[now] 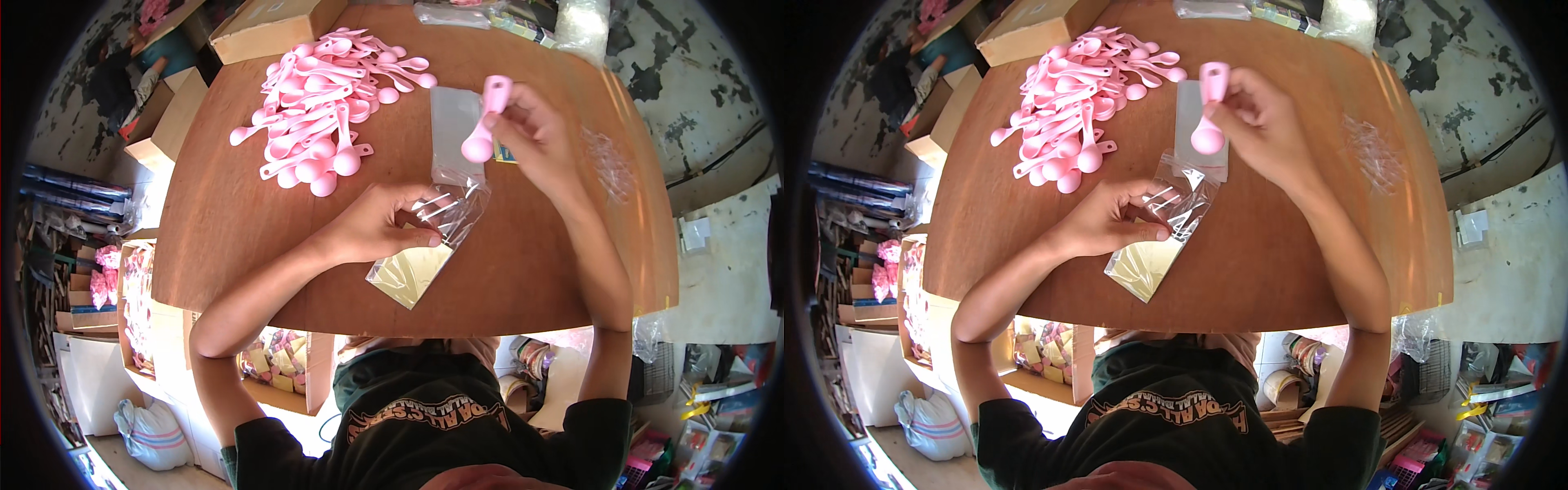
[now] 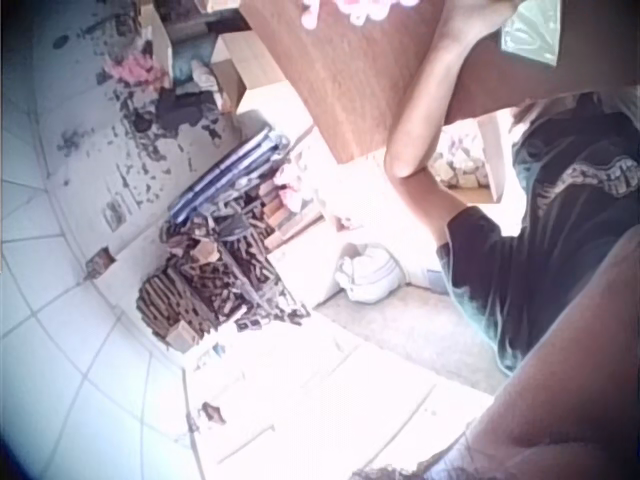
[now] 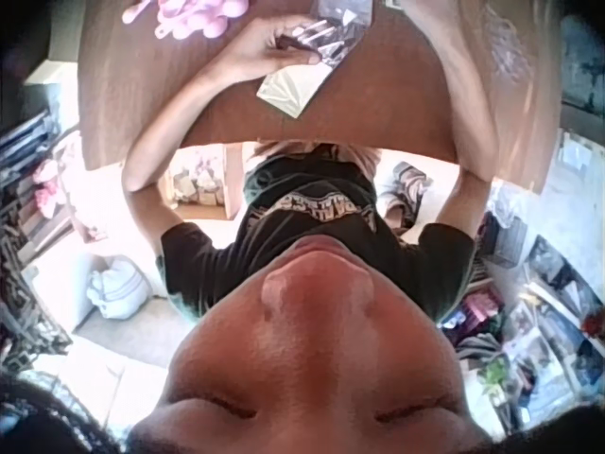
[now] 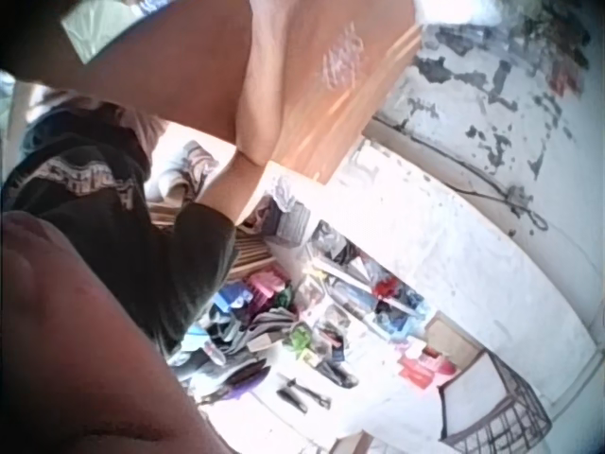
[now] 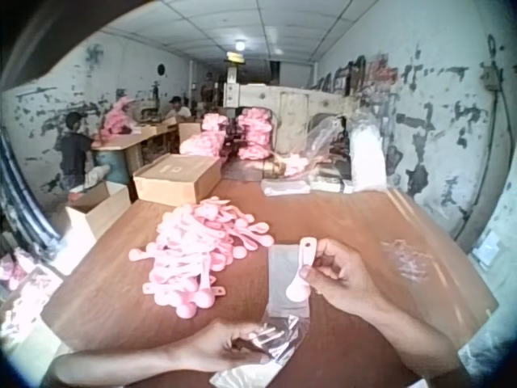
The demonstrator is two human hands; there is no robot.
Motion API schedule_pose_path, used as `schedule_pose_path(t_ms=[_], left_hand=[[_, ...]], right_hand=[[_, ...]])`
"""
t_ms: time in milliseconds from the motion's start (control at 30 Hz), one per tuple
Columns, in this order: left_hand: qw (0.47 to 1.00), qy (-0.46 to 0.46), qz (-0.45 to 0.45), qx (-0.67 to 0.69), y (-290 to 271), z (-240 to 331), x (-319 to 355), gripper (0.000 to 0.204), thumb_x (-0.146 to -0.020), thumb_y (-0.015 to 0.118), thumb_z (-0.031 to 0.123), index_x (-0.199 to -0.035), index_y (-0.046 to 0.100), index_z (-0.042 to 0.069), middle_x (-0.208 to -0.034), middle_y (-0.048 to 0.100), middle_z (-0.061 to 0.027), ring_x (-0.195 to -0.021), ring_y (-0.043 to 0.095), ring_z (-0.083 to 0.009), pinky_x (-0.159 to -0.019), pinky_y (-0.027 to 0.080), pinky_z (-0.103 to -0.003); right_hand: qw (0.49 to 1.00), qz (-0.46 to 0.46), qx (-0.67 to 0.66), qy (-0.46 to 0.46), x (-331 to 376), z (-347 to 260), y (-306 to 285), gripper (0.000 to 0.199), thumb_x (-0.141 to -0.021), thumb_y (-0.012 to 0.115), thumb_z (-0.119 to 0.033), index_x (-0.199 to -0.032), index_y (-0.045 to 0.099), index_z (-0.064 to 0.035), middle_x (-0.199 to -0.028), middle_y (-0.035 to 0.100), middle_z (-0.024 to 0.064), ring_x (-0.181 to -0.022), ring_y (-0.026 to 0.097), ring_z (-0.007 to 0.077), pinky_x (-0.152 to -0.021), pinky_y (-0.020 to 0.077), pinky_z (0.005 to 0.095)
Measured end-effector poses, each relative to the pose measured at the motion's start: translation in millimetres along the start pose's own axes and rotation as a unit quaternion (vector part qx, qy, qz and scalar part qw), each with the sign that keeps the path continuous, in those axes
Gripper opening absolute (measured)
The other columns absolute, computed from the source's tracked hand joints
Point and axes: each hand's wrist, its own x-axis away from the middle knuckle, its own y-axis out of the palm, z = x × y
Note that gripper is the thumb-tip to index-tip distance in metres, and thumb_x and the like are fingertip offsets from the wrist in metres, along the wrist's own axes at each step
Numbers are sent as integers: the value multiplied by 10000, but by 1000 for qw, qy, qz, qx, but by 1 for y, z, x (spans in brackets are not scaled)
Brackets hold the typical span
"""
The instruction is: The person packages pink spoons by hand by first sliding a yellow card into a plastic bag. They then place a pink spoon inside the bag with the card and seal the adhesive strip, repeating the process for several more spoons.
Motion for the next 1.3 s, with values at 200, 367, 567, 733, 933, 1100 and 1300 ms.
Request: schedule_pose_path(t_ms=[200, 367, 567, 733, 933, 1100, 1300], left_hand=[[999, -23, 31, -38, -1, -6, 0, 461, -853, 730, 22, -1279, 556, -6, -1070, 679, -52, -946, 643, -96, -814, 531, -263], [999, -14, 39, -18, 5, 0, 1, 456, -849, 729, 7, -1271, 557, -6, -1074, 673, -56, -950, 650, -113, -826, 534, -265], [999, -6, 46, -18, 6, -2, 0, 443, -839, 739, 17, -1245, 566, -15, -1079, 675, -68, -965, 655, -125, -833, 541, -279], [996, 25, 74, 30, 10, -1, 3, 406, -841, 750, 54, -1209, 590, -10, -1088, 675, -62, -967, 633, -97, -826, 539, -284], [997, 21, 76, -8, 8, -3, 1, 346, -1002, 567, 172, -1289, 538, -16, -1080, 662, -52, -987, 583, -72, -843, 497, -242], [990, 30, 138, -22, 11, -15, 0, 297, -1030, 508, 213, -1229, 586, 7, -967, 699, -79, -885, 604, -71, -787, 508, -283], [986, 62, 141, -62, 14, -12, 0, 277, -1026, 499, 162, -1224, 582, -13, -975, 695, -111, -853, 630, -107, -779, 512, -298]], right_hand=[[994, 104, -41, 22, 24, -32, -13, 497, -866, 654, 33, -1286, 393, -20, -990, 648, 132, -886, 667, 174, -760, 574, 304], [997, 75, -25, 12, 34, -25, 3, 544, -854, 658, 61, -1303, 367, -36, -965, 650, 117, -856, 661, 154, -737, 557, 285], [999, 26, 42, 13, 42, -18, 17, 453, -850, 680, 16, -1237, 448, -26, -840, 673, 49, -798, 637, 100, -682, 495, 239], [994, 11, 108, 12, 46, -19, 27, 434, -840, 707, -6, -1211, 484, -22, -835, 682, 56, -776, 641, 102, -689, 495, 237], [991, 11, 130, -19, 50, -10, 31, 392, -822, 742, -31, -1158, 541, -18, -825, 695, 56, -755, 653, 90, -672, 506, 235], [985, 36, 166, -22, 51, -13, 29, 363, -817, 745, -24, -1130, 561, -11, -803, 698, 55, -765, 665, 88, -647, 521, 240], [990, 31, 135, -1, 53, -12, 28, 289, -828, 738, -38, -1078, 597, -2, -831, 698, 54, -769, 660, 102, -679, 528, 263]])
